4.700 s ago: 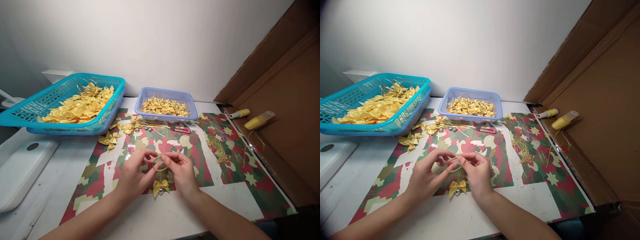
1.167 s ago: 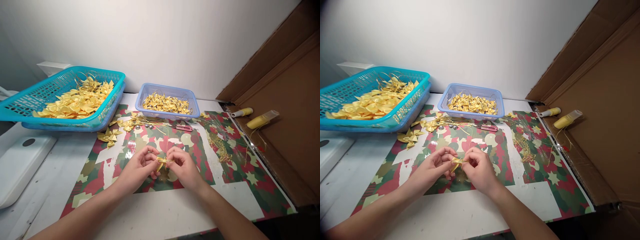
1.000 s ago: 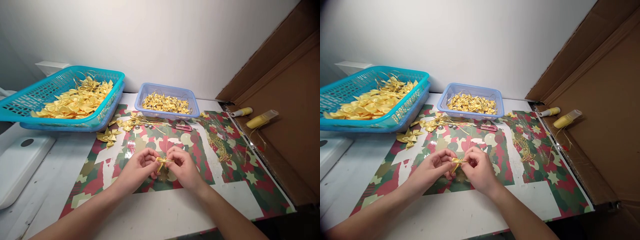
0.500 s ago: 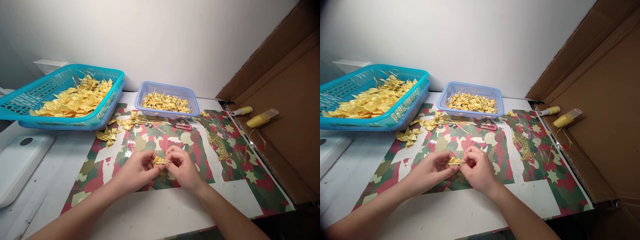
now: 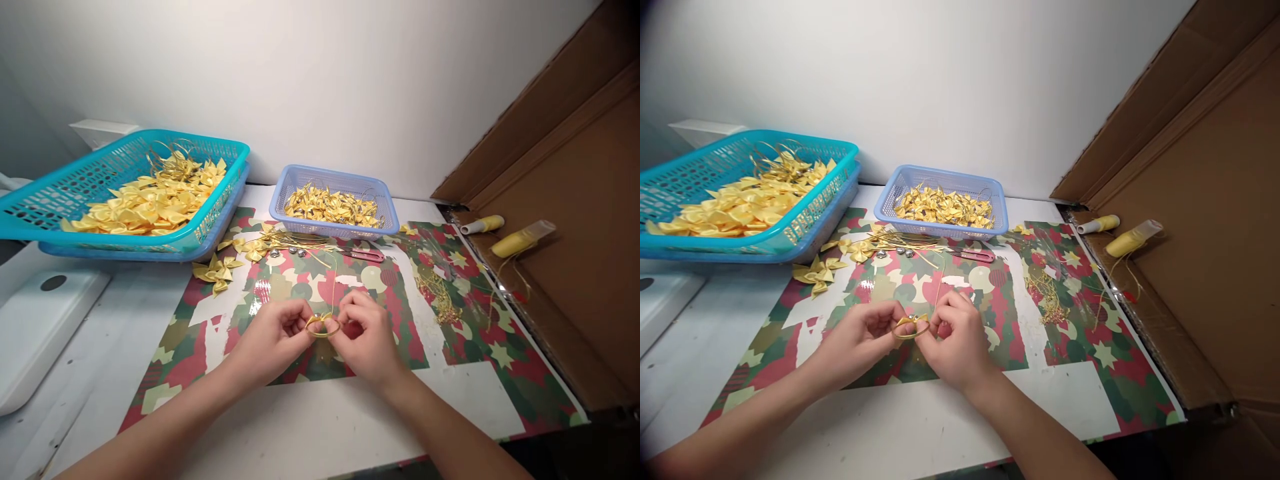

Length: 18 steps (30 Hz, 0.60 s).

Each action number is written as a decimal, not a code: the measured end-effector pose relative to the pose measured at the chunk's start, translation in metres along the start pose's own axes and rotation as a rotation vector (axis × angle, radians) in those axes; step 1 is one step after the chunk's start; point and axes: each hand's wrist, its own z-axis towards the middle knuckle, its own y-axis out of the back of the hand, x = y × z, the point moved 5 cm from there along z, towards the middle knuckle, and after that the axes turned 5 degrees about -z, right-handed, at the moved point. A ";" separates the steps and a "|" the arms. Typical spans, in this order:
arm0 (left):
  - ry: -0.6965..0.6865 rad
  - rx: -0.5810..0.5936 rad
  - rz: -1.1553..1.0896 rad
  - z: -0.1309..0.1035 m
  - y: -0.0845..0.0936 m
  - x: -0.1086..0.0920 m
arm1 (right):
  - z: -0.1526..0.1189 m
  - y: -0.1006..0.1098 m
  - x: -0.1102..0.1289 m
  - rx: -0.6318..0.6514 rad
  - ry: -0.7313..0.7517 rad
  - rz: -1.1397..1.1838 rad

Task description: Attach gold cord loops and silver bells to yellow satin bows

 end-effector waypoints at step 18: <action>-0.126 -0.063 0.495 -0.006 0.003 -0.010 | -0.005 -0.007 0.013 0.034 0.264 -0.489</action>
